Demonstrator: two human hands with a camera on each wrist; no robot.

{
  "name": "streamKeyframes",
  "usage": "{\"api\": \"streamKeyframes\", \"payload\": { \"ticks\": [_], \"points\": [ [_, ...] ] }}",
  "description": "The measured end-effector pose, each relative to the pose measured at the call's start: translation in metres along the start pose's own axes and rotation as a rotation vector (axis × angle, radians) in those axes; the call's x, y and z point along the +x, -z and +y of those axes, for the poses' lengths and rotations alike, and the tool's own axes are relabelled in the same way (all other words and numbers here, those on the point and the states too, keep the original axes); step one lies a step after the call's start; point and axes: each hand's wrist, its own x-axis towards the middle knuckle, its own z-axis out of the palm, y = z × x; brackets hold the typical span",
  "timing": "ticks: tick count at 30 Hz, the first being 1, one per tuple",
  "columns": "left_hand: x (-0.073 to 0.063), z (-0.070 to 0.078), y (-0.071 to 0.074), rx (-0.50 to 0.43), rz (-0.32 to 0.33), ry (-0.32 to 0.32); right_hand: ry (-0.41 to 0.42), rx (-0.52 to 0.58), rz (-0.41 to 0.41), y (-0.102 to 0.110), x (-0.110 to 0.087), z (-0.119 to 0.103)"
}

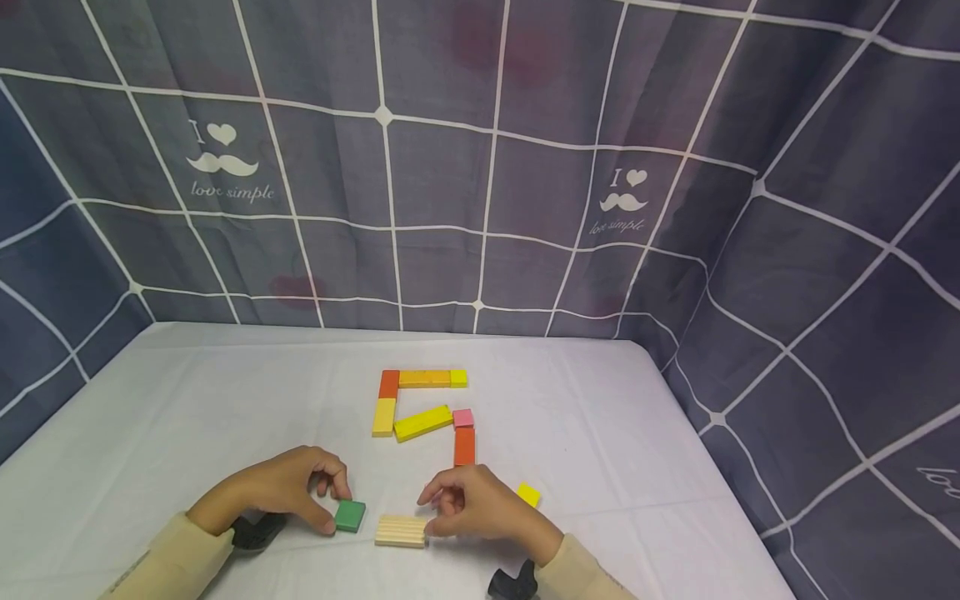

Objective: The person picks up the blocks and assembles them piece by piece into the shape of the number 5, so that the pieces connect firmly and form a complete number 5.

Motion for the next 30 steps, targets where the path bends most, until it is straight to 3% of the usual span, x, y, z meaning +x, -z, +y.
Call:
{"api": "streamKeyframes", "payload": {
  "ticks": [14, 30],
  "points": [
    [0.0, 0.002, 0.0, -0.008, -0.002, 0.012, -0.082, -0.157, -0.001, -0.014, 0.002, -0.013],
    [0.0, 0.002, 0.001, 0.0, -0.005, 0.007, -0.105, -0.229, 0.046, -0.018, 0.011, -0.014]
  ]
}}
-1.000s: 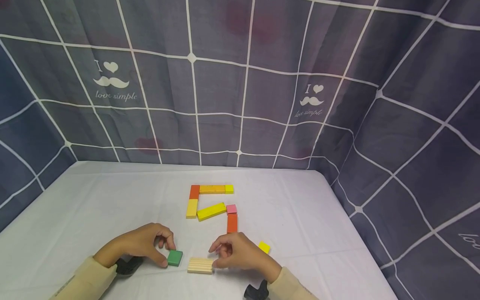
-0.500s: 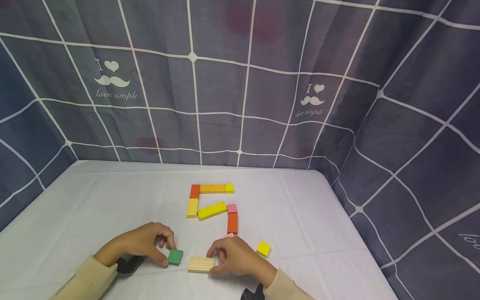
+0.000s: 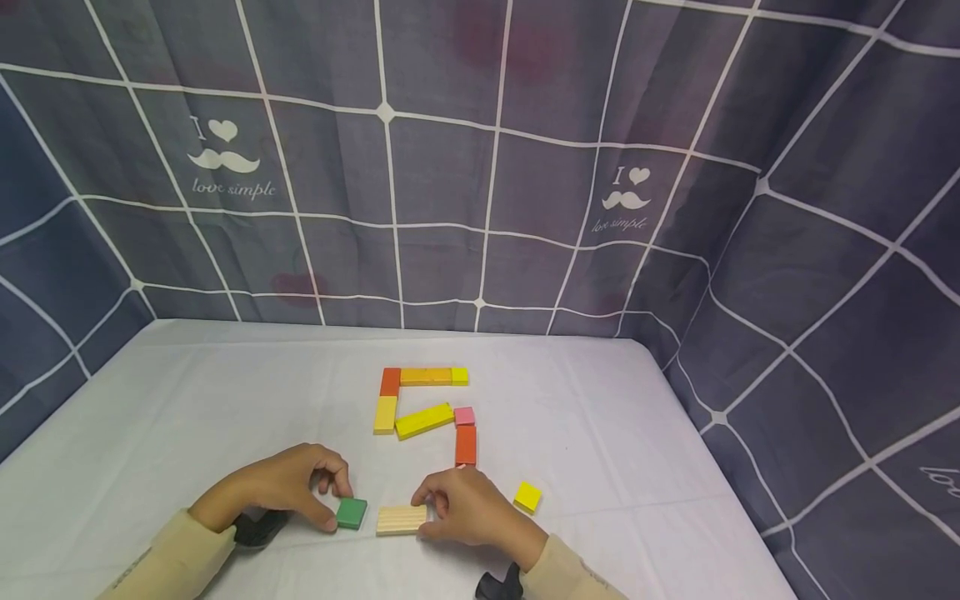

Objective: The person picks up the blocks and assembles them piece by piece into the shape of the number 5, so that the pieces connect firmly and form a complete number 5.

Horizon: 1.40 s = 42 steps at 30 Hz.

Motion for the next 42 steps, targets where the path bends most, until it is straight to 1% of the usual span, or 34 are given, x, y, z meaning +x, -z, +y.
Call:
{"api": "streamKeyframes", "payload": {
  "ticks": [5, 14, 25, 36, 42],
  "points": [
    [0.0, 0.0, 0.0, 0.0, -0.004, -0.003, 0.003, -0.042, 0.026, 0.0, 0.002, -0.002],
    [0.001, -0.001, 0.0, -0.005, -0.002, -0.001, 0.006, -0.075, 0.057, 0.001, 0.006, -0.002],
    [0.0, 0.0, 0.0, -0.005, 0.003, 0.014, 0.033, -0.071, 0.075, 0.002, 0.009, 0.0],
    [0.001, -0.001, 0.0, 0.015, -0.001, 0.021, -0.005, -0.087, 0.086, 0.003, 0.011, 0.002],
    [0.002, -0.001, 0.0, 0.027, 0.005, 0.032, 0.016, -0.105, 0.098, 0.004, 0.011, 0.001]
  ]
}}
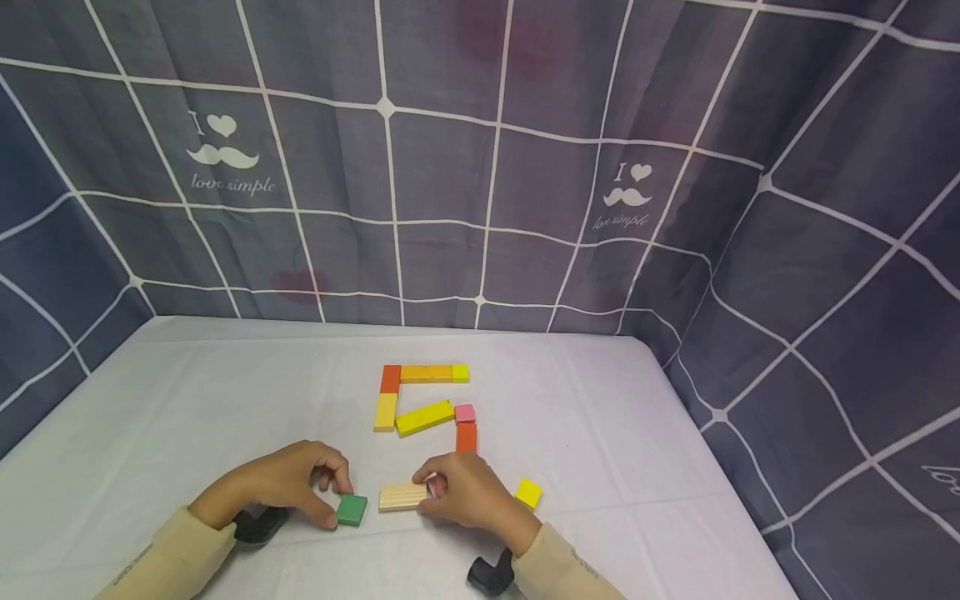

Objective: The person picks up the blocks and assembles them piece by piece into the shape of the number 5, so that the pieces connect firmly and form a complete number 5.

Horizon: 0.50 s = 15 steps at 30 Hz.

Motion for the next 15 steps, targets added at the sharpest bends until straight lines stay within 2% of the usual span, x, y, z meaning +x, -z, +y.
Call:
{"api": "streamKeyframes", "payload": {
  "ticks": [15],
  "points": [
    [-0.0011, 0.0015, -0.0008, -0.024, 0.003, -0.002, 0.016, 0.013, 0.02, -0.0001, -0.0014, 0.0028]
  ]
}}
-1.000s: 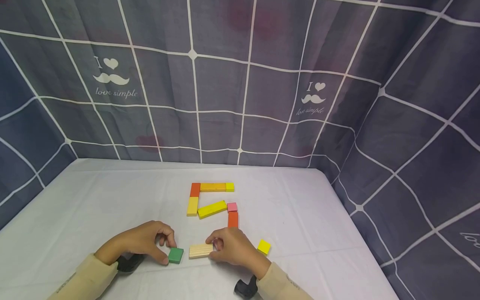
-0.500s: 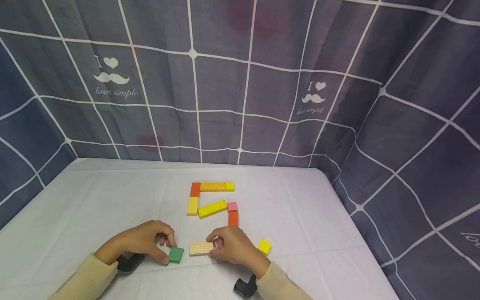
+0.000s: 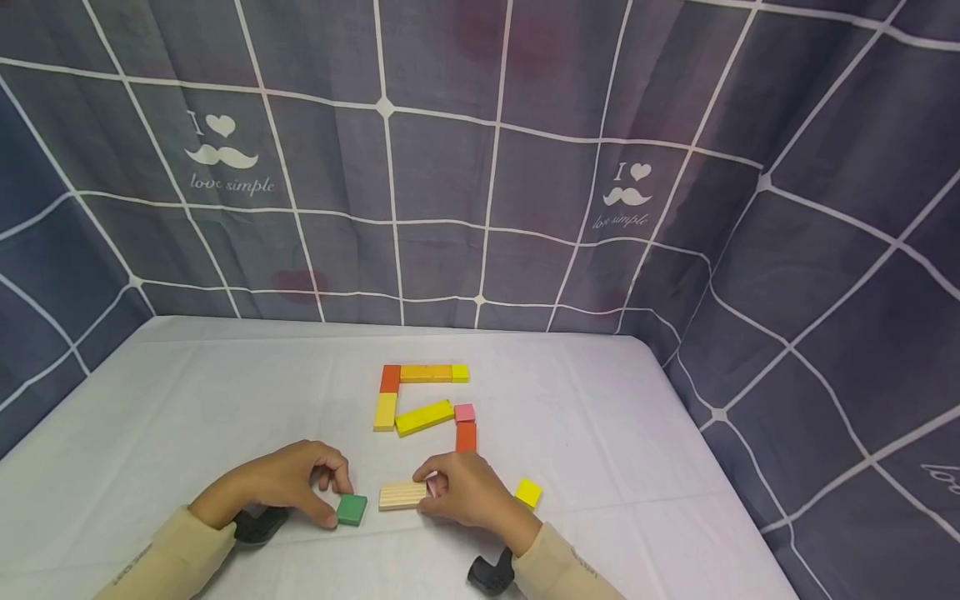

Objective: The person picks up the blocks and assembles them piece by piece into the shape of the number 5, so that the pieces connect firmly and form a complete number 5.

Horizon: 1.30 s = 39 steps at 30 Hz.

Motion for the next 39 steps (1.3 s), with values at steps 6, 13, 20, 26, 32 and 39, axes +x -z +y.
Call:
{"api": "streamKeyframes", "payload": {
  "ticks": [6, 13, 20, 26, 32, 39],
  "points": [
    [0.0, 0.0, 0.001, 0.017, -0.003, -0.002, -0.016, 0.16, -0.021, 0.009, -0.007, 0.006],
    [0.001, 0.0, 0.001, 0.029, -0.002, -0.003, 0.05, 0.292, 0.009, 0.027, -0.019, 0.018],
    [0.001, 0.001, 0.001, 0.032, -0.001, -0.008, 0.046, 0.309, 0.076, 0.046, -0.034, 0.029],
    [0.001, 0.003, 0.001, 0.029, 0.004, -0.015, -0.011, 0.25, 0.142, 0.06, -0.047, 0.04],
    [0.0, 0.006, -0.001, 0.016, 0.019, -0.032, -0.036, 0.211, 0.164, 0.074, -0.058, 0.055],
    [0.002, 0.008, -0.004, 0.046, 0.055, -0.014, -0.023, 0.248, 0.098, 0.089, -0.068, 0.075]
  ]
}}
